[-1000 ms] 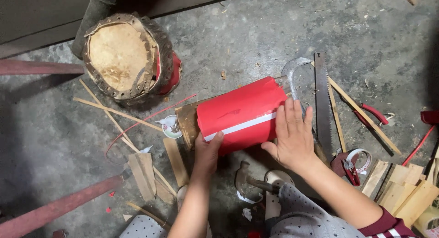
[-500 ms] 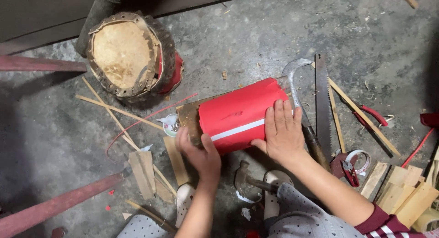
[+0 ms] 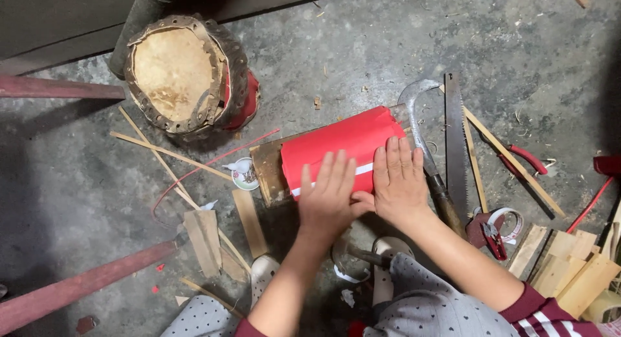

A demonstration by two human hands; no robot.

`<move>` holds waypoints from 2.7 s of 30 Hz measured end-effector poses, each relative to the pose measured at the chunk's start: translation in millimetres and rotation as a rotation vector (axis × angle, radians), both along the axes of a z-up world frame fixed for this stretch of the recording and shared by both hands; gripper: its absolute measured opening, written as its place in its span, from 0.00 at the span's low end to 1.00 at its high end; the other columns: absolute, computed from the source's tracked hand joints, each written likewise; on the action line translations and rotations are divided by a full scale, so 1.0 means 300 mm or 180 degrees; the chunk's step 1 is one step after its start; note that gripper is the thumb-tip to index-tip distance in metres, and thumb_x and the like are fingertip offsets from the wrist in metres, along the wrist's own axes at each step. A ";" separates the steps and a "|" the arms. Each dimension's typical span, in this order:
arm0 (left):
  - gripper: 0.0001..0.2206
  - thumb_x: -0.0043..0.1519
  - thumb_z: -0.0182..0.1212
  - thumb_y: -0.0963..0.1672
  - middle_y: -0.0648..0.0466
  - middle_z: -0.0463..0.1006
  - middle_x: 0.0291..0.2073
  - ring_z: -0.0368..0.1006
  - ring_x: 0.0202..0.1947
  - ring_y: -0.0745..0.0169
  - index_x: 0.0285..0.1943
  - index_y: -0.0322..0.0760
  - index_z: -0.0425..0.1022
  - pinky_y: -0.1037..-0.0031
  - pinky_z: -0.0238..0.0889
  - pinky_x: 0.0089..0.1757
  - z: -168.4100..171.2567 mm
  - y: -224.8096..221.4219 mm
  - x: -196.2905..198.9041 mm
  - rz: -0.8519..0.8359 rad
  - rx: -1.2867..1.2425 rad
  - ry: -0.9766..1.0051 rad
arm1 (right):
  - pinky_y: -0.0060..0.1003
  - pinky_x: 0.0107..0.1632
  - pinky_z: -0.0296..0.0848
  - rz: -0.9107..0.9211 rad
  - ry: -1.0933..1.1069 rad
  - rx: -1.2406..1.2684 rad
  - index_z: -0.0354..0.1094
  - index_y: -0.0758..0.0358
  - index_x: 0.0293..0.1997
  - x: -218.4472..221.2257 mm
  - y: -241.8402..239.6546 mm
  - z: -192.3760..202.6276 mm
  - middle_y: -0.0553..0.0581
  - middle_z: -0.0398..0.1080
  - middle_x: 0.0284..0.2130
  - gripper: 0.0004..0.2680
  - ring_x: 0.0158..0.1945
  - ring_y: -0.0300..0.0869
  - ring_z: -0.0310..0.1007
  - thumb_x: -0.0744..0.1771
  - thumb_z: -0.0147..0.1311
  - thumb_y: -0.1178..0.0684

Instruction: Applying adhesive tape to a red decorative cover and attaching it to a wooden drum frame.

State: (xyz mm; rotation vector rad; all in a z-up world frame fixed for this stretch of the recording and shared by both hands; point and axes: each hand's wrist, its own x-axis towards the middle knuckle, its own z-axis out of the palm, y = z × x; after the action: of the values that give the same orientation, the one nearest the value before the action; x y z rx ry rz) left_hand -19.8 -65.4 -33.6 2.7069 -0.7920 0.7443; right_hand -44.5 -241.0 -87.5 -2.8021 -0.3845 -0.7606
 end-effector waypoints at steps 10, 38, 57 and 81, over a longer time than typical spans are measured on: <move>0.46 0.61 0.21 0.68 0.39 0.70 0.67 0.63 0.69 0.37 0.66 0.39 0.73 0.25 0.47 0.58 -0.051 0.216 -0.044 0.0611 0.0279 0.0339 | 0.69 0.72 0.37 0.0113 0.0117 0.0061 0.54 0.78 0.73 -0.004 -0.021 0.006 0.84 0.50 0.71 0.41 0.73 0.76 0.46 0.66 0.43 0.21; 0.13 0.69 0.54 0.45 0.49 0.81 0.33 0.70 0.36 0.65 0.45 0.29 0.81 0.70 0.72 0.37 0.415 0.004 -0.038 0.1503 -0.4431 0.3701 | 0.42 0.35 0.79 -0.1190 0.1901 0.5532 0.64 0.67 0.63 0.064 -0.133 0.063 0.62 0.71 0.41 0.11 0.38 0.45 0.77 0.74 0.45 0.55; 0.12 0.71 0.52 0.46 0.62 0.78 0.43 0.71 0.46 0.74 0.52 0.37 0.78 0.78 0.68 0.48 0.360 -0.087 -0.113 0.0509 -0.4592 0.3833 | 0.40 0.56 0.76 0.0667 0.1453 0.2631 0.77 0.63 0.44 -0.023 -0.053 0.577 0.57 0.79 0.44 0.05 0.46 0.45 0.81 0.66 0.59 0.60; 0.13 0.69 0.58 0.43 0.56 0.82 0.42 0.74 0.40 0.72 0.59 0.33 0.78 0.78 0.71 0.41 0.325 -0.167 -0.107 0.0224 -0.4680 0.3926 | 0.42 0.46 0.77 0.0629 0.0936 0.1451 0.76 0.64 0.40 0.015 -0.090 0.634 0.56 0.79 0.37 0.02 0.39 0.47 0.80 0.66 0.61 0.58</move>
State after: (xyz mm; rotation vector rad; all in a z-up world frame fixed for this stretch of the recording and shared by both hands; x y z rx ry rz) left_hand -51.8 -115.4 64.0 1.2979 0.1968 -0.3619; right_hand -40.0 -268.0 102.7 -2.3536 -0.3721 -0.3315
